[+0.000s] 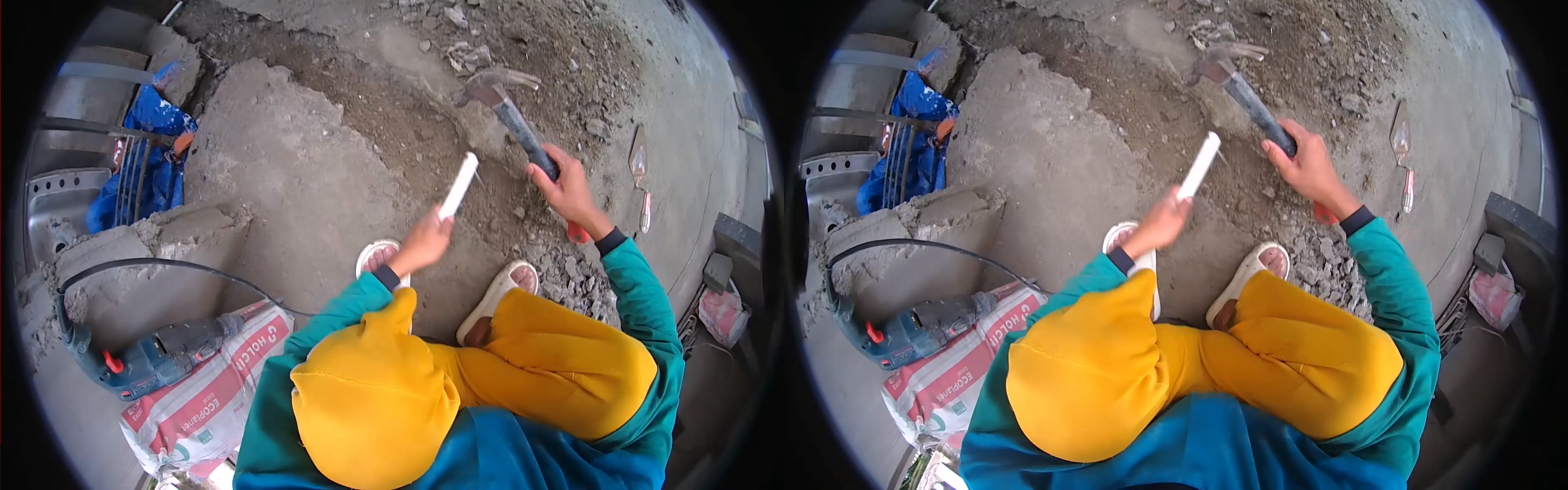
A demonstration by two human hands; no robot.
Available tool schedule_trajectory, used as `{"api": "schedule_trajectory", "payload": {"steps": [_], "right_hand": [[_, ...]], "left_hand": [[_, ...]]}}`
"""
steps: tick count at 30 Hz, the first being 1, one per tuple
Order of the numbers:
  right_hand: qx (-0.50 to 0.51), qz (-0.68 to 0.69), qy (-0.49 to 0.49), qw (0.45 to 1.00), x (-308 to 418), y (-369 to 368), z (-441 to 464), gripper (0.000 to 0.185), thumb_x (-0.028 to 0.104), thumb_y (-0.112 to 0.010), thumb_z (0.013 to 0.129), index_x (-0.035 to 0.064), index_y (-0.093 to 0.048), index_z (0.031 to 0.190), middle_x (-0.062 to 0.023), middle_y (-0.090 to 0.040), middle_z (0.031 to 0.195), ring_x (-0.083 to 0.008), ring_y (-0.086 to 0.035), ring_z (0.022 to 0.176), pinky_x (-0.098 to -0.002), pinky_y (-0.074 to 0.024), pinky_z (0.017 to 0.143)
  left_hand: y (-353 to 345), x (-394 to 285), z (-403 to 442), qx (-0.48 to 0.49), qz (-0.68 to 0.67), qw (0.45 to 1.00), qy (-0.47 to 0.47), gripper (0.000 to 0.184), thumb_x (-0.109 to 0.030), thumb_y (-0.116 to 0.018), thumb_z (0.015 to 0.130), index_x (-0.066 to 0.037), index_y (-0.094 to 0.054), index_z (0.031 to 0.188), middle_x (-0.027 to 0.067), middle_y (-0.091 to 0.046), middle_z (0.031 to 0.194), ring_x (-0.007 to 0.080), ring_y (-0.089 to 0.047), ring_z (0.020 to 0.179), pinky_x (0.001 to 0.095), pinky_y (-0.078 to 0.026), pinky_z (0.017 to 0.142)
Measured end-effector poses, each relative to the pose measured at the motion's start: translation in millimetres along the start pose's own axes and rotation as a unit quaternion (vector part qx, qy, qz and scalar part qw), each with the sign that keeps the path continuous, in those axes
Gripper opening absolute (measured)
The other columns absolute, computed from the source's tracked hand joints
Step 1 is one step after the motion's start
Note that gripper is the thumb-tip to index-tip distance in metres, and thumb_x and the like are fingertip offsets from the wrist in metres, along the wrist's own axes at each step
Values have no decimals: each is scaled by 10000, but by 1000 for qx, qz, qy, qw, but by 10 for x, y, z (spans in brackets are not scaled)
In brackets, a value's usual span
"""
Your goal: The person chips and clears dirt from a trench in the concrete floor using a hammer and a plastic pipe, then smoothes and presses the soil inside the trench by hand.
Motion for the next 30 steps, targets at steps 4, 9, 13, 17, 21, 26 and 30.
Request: {"api": "schedule_trajectory", "payload": {"steps": [4,9,13,17,21,26,30], "right_hand": [[-7,-1,48,999,101,58,55,325,224,-624,828,-23,-574,1034,-105,-534,620,-146,-491,525,-299,-422,525],[3,-24,38,999,122,36,105,329,228,-626,828,-18,-571,1040,-88,-539,608,-144,-503,521,-298,-424,521],[14,16,17,1000,170,59,133,330,226,-626,828,-16,-569,1045,-91,-539,609,-140,-502,517,-295,-423,518],[18,-25,36,999,159,84,112,331,224,-625,829,-16,-565,1049,-92,-522,602,-140,-486,509,-294,-418,512],[10,-53,53,997,128,138,79,331,223,-625,830,-16,-563,1050,-107,-517,606,-155,-487,506,-303,-414,509],[34,-57,34,997,167,124,90,350,216,-606,848,1,-532,1115,-139,-539,626,-215,-526,518,-332,-417,513],[30,-87,75,993,468,158,185,421,202,-571,873,52,-455,1249,-192,-578,683,-331,-580,575,-384,-434,542]], "left_hand": [[662,-219,320,-173,13,985,-21,278,-245,-389,929,9,-425,1036,306,-584,845,486,-553,820,536,-431,699],[270,-112,556,-136,65,987,50,311,-262,-401,932,40,-402,1006,323,-583,780,487,-572,772,544,-447,689],[-135,-25,324,-102,84,991,-6,325,-270,-402,932,54,-414,959,281,-589,689,435,-606,665,505,-473,577],[-444,-35,-96,214,-15,969,124,389,-321,-384,938,49,-498,968,178,-584,661,283,-616,571,416,-489,589],[87,-25,47,-48,27,998,24,381,-339,-403,935,15,-480,1053,259,-595,854,413,-593,818,475,-451,706],[657,77,579,-127,63,990,12,417,-342,-362,945,45,-516,953,297,-588,838,485,-551,862,508,-432,763],[632,120,684,-55,102,992,47,444,-335,-357,941,69,-537,911,327,-580,884,489,-546,888,512,-430,771]]}}
Point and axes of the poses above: each hand's wrist, its own z-axis towards the middle knuckle, its own y-axis out of the back of the hand, x = y × z, the point moved 6 cm from there along z, towards the middle knuckle
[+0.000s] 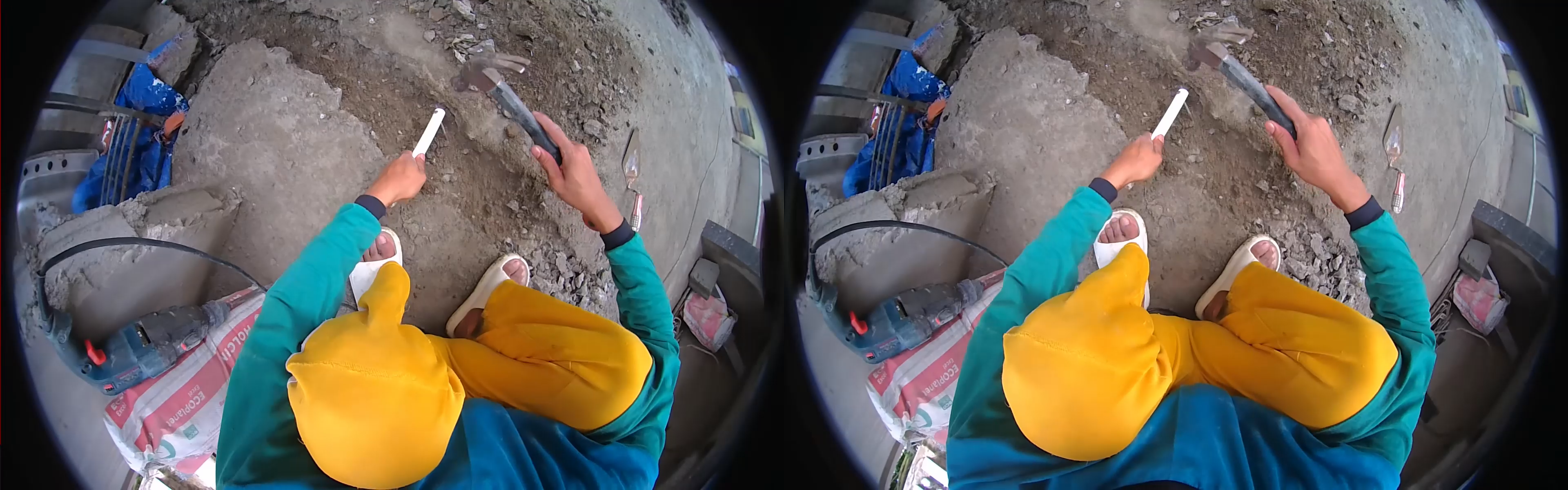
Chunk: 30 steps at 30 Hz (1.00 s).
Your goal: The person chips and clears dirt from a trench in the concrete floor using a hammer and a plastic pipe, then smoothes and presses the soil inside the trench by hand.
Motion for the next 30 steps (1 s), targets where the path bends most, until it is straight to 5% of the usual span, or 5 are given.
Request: {"api": "schedule_trajectory", "payload": {"steps": [7,9,21,24,30], "right_hand": [[-48,-48,4,998,164,-350,446,468,209,-529,880,101,-399,1317,-245,-614,799,-381,-616,707,-455,-477,633],[244,-229,-30,942,-32,-717,510,495,211,-523,869,116,-379,1332,-242,-626,846,-393,-623,781,-476,-497,694],[95,-142,25,985,-242,-690,354,505,191,-522,866,66,-370,1330,-256,-606,726,-433,-601,707,-496,-486,648],[272,-229,30,934,-307,-812,-27,488,167,-532,851,42,-401,1304,-265,-589,694,-433,-596,723,-487,-483,688],[50,-40,-42,997,-45,-215,-4,501,146,-547,838,34,-411,1307,-279,-542,681,-423,-574,677,-461,-438,639]], "left_hand": [[63,-108,56,23,83,996,-32,471,-342,-352,941,88,-543,911,320,-592,873,480,-555,892,505,-434,779],[51,-170,64,16,94,994,-49,481,-344,-351,940,89,-557,902,318,-595,873,474,-558,897,499,-437,782],[-106,-53,-159,139,72,988,12,513,-346,-353,948,90,-590,816,249,-596,656,407,-612,678,462,-462,645],[-128,-62,-383,217,102,971,-14,506,-356,-354,945,74,-588,816,251,-608,708,399,-613,712,465,-457,670],[-118,-80,-388,41,-111,992,48,458,-384,-329,947,28,-506,1043,281,-599,919,448,-557,923,484,-421,795]]}}
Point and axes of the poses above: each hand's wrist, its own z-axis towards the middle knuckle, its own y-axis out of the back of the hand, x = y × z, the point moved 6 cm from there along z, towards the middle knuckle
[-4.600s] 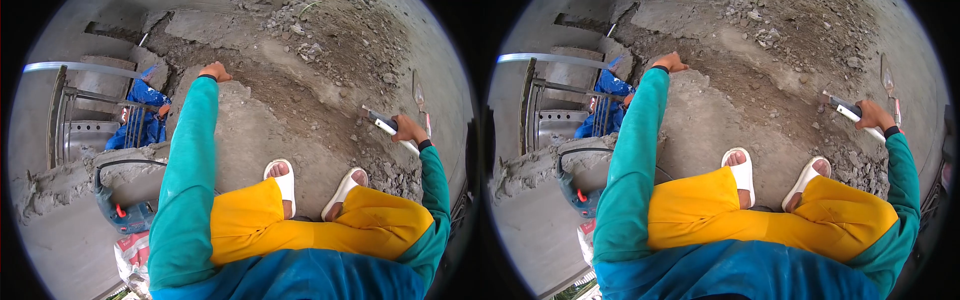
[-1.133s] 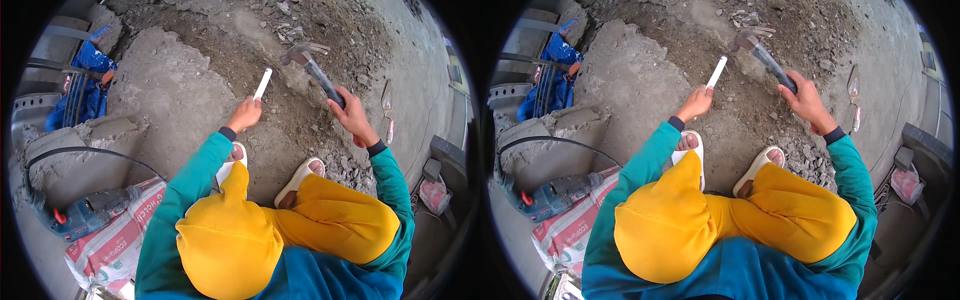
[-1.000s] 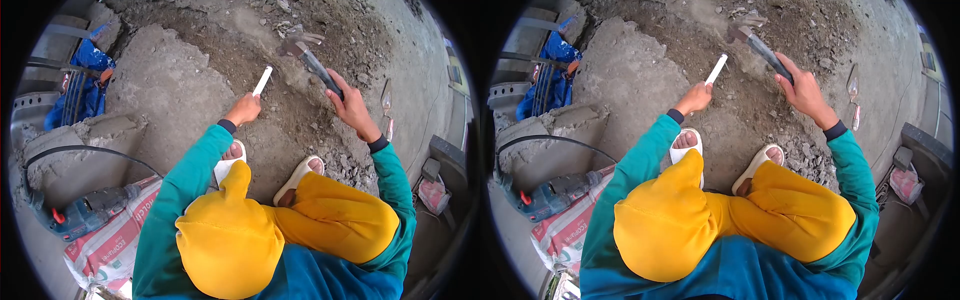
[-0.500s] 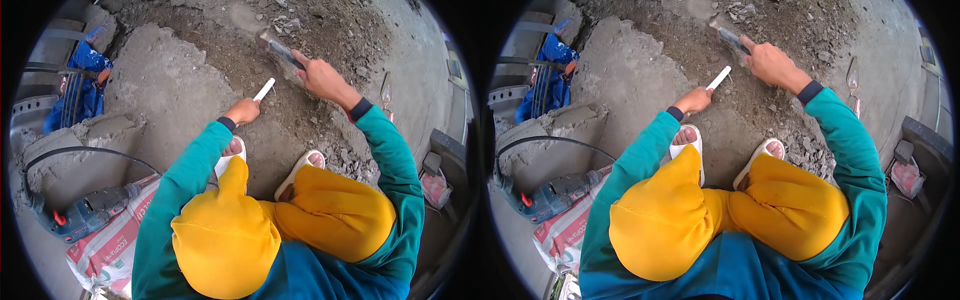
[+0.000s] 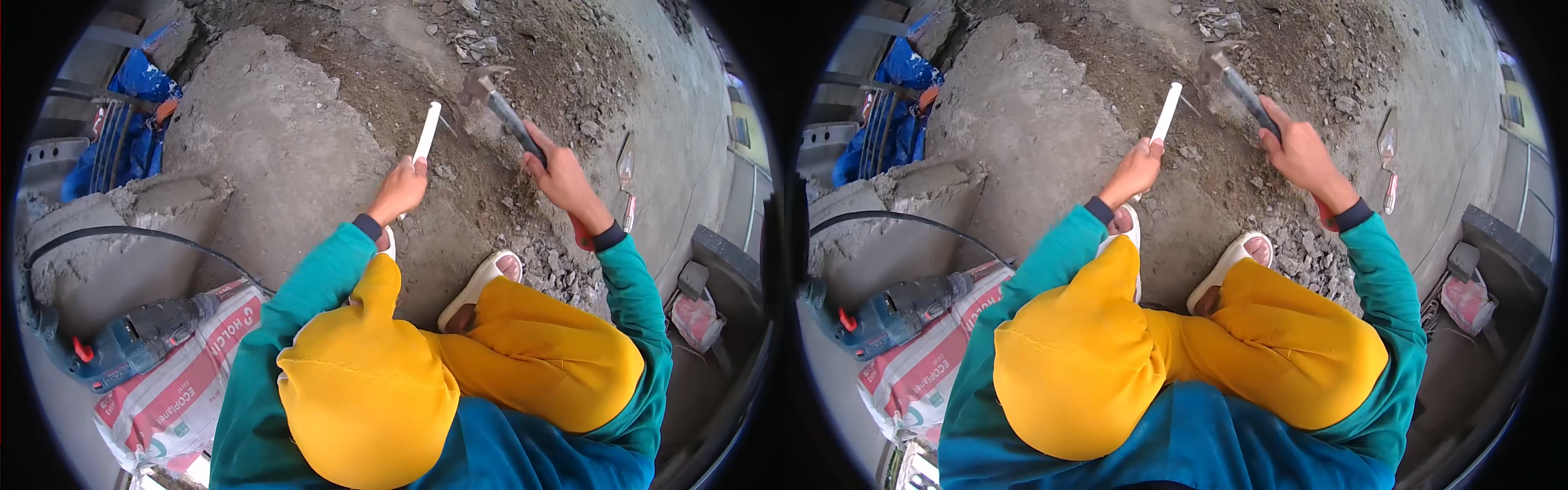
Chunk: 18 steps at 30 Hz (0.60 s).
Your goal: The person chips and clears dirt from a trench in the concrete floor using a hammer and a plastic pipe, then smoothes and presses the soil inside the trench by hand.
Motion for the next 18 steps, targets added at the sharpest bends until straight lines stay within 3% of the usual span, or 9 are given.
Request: {"api": "schedule_trajectory", "payload": {"steps": [2,9,12,15,17,18], "right_hand": [[-9,-14,11,1000,85,125,70,506,145,-544,840,37,-403,1314,-275,-536,672,-425,-569,667,-460,-432,632],[-21,-83,94,992,437,279,198,521,144,-533,850,63,-376,1340,-254,-565,677,-412,-573,639,-470,-436,587],[-88,-117,164,976,597,159,313,537,161,-526,857,75,-348,1356,-233,-605,725,-398,-587,627,-476,-459,574],[-56,-158,137,976,348,-223,473,550,162,-518,860,80,-322,1366,-223,-619,755,-394,-603,641,-475,-482,573],[130,-270,109,948,235,-444,654,493,146,-508,872,46,-360,1332,-246,-591,715,-408,-598,702,-489,-469,632],[127,-275,113,946,264,-371,747,493,146,-508,872,46,-360,1332,-246,-591,715,-408,-598,702,-489,-469,632]], "left_hand": [[-14,-49,146,-135,-10,991,-12,451,-378,-328,950,31,-503,1025,285,-595,932,459,-558,914,494,-433,778],[-294,-56,275,-132,-21,991,-24,392,-325,-366,945,57,-450,978,324,-586,825,497,-565,805,546,-436,732],[-314,-73,273,-134,-12,991,-25,394,-324,-375,941,61,-453,980,320,-591,831,493,-568,809,542,-440,731],[-340,-100,259,-121,18,992,-25,399,-320,-390,936,70,-456,984,319,-593,844,489,-570,821,536,-444,740],[-306,-135,322,-122,34,991,-32,400,-317,-397,933,74,-456,989,318,-594,851,487,-572,826,532,-446,745],[-335,-122,335,-119,39,992,-37,402,-316,-402,931,77,-458,988,320,-593,858,485,-573,830,528,-448,747]]}}
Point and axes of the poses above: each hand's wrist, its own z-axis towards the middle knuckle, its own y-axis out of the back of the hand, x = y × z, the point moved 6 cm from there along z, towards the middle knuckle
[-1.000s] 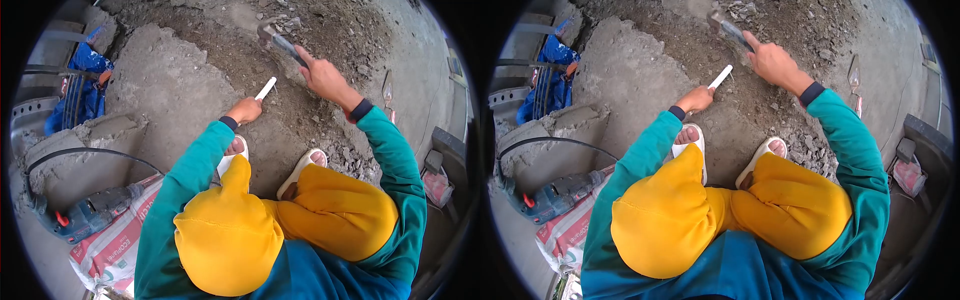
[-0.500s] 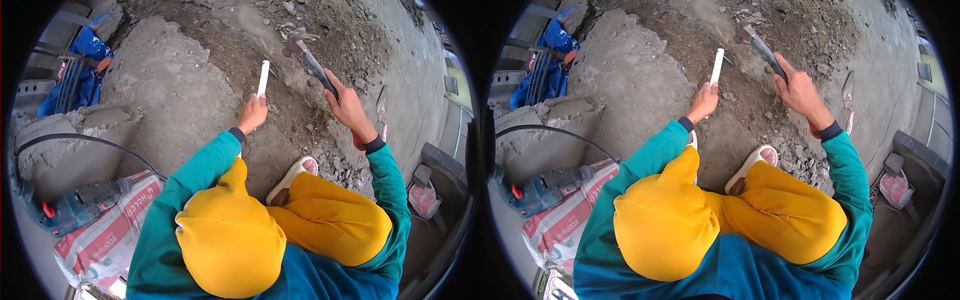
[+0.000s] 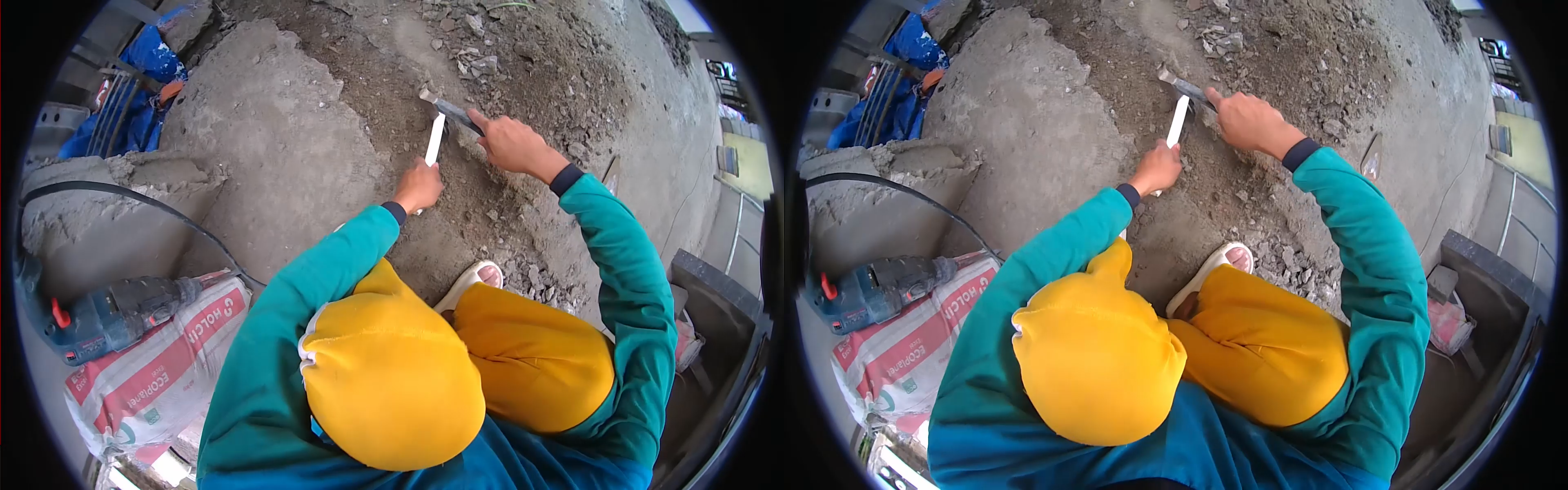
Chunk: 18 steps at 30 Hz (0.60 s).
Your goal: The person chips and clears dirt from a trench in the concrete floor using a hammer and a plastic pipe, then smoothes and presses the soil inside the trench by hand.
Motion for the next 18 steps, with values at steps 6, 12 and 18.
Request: {"api": "schedule_trajectory", "payload": {"steps": [6,12,18], "right_hand": [[-172,83,11,982,150,589,24,541,133,-509,868,38,-292,1355,-244,-580,659,-425,-585,648,-492,-474,611],[-19,76,2,997,-146,-61,-22,516,137,-531,830,-11,-358,1293,-271,-597,726,-440,-597,723,-512,-476,679],[-116,167,-28,979,-102,421,-455,405,148,-540,845,-31,-449,1197,-265,-565,679,-431,-576,700,-480,-444,644]], "left_hand": [[19,13,19,24,-50,998,-11,407,-312,-400,932,87,-469,969,326,-590,869,473,-579,837,512,-454,744],[-48,154,-48,24,-43,999,19,437,-344,-391,934,75,-505,988,302,-595,910,443,-589,852,495,-457,746],[-111,395,-840,106,-57,992,30,455,-385,-360,946,39,-476,1065,310,-565,968,433,-560,935,472,-418,807]]}}
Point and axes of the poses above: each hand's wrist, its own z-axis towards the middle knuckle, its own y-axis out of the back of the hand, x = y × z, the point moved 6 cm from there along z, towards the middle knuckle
